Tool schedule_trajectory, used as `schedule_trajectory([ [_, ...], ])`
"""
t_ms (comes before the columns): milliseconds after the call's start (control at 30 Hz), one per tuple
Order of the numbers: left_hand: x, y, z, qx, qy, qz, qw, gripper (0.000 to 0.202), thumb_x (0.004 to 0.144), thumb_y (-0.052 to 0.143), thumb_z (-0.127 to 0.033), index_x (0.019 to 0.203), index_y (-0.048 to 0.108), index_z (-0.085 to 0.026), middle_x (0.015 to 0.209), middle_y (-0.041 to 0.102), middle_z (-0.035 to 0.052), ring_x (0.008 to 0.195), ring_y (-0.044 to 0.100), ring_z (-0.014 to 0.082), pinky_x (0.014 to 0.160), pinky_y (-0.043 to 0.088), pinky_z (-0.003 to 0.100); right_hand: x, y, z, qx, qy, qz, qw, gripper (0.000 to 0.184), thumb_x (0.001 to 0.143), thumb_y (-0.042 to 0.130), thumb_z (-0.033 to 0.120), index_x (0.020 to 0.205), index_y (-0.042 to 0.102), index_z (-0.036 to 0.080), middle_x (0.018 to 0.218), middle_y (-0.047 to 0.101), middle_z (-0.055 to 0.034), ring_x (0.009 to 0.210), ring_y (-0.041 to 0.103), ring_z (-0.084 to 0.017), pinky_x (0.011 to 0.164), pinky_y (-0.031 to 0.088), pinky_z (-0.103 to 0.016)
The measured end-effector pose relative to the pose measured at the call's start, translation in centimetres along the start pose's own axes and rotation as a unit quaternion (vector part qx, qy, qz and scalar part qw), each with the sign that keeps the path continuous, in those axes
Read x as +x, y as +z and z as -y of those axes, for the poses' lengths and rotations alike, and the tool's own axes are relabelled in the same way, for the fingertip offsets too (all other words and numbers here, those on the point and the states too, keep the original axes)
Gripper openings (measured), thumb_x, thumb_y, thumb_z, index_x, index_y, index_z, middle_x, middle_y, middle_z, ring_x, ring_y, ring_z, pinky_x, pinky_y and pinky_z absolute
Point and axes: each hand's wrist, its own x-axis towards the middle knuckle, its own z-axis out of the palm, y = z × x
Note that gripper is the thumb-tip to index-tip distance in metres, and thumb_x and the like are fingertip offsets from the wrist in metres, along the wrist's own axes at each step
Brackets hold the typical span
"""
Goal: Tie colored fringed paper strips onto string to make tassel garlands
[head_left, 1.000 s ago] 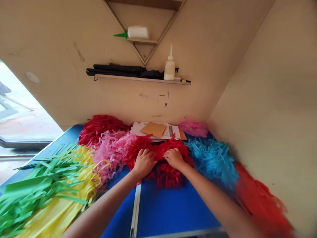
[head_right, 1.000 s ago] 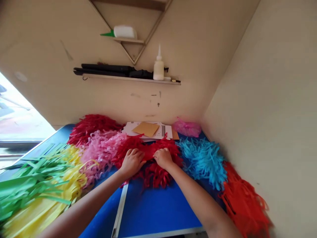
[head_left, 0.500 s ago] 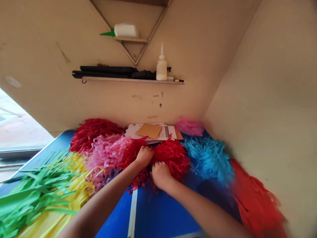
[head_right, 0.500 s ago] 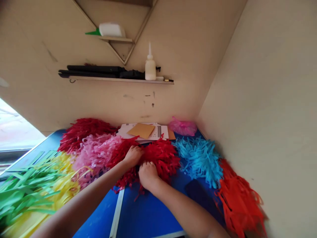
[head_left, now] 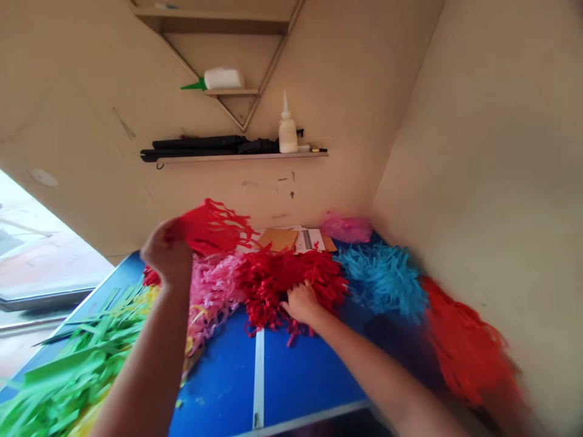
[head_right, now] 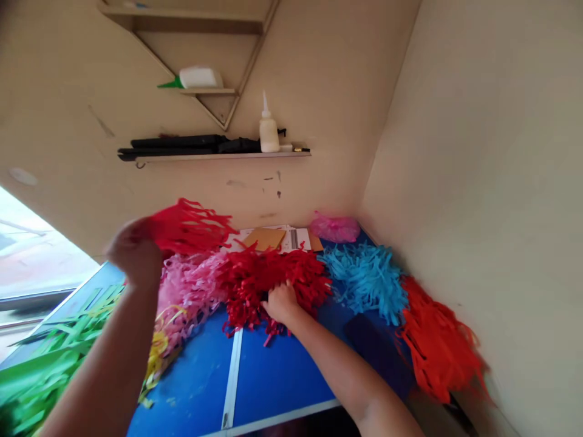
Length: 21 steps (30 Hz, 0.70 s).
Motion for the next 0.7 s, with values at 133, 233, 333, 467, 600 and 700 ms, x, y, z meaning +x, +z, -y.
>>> schedule_trajectory([
  [133,-2.8,-7.4,-1.5,0.113,0.211,0.019,0.971,0.029,0.089,0.051,-0.03,0.112,0.068,-0.024,0.114,0.068,0.0006,0.104,0.062,0.0242,0.089,0.05,0.041,-3.4,-1.8,2.2,0.059,-0.019,-0.033,0.997,0.032,0.092,0.057,0.035,0.113,0.067,0.013,0.119,0.065,-0.0185,0.118,0.053,-0.031,0.106,0.027,-0.048],
  [233,-9.3,-9.3,-1.6,0.152,0.34,0.156,0.915,0.029,0.09,0.048,-0.032,0.105,0.071,-0.023,0.109,0.071,0.0066,0.102,0.064,0.0267,0.08,0.053,0.036,-8.5,-1.6,6.5,0.32,-0.144,0.003,0.936,0.032,0.093,0.054,0.044,0.115,0.065,0.024,0.109,0.069,-0.0071,0.105,0.059,-0.024,0.097,0.039,-0.041],
  [333,-15.6,-9.6,-0.3,0.133,0.365,0.226,0.893,0.037,0.084,0.046,-0.02,0.115,0.066,-0.022,0.113,0.072,0.0095,0.101,0.066,0.0267,0.084,0.051,0.039,-12.0,-0.4,11.0,0.621,-0.155,0.103,0.761,0.055,0.082,0.06,0.062,0.121,0.059,0.024,0.098,0.067,-0.0025,0.083,0.062,-0.018,0.071,0.048,-0.03],
  [467,-20.3,-10.0,1.5,0.14,0.34,0.244,0.898,0.044,0.08,0.047,-0.017,0.122,0.06,-0.021,0.113,0.072,0.0106,0.095,0.07,0.0265,0.089,0.045,0.043,-12.0,0.9,14.1,0.811,0.002,0.016,0.585,0.061,0.071,0.064,0.071,0.105,0.063,0.021,0.087,0.065,-0.0033,0.082,0.06,-0.021,0.071,0.048,-0.033],
  [600,-23.3,-9.3,1.5,0.123,0.338,0.271,0.893,0.046,0.08,0.043,-0.011,0.121,0.06,-0.021,0.12,0.069,0.0096,0.104,0.068,0.0241,0.095,0.039,0.043,-11.4,0.6,12.4,0.883,0.073,-0.086,0.455,0.055,0.068,0.075,0.055,0.113,0.06,0.027,0.099,0.068,-0.0041,0.102,0.061,-0.026,0.087,0.049,-0.041],
  [700,-26.6,-7.4,1.3,0.102,0.338,0.313,0.882,0.043,0.083,0.042,-0.009,0.119,0.063,-0.019,0.124,0.067,0.0099,0.11,0.065,0.0228,0.099,0.036,0.042,-13.1,0.2,7.2,0.87,0.119,-0.132,0.46,0.05,0.065,0.078,0.049,0.108,0.062,0.026,0.092,0.069,-0.0023,0.097,0.063,-0.026,0.087,0.05,-0.042],
])
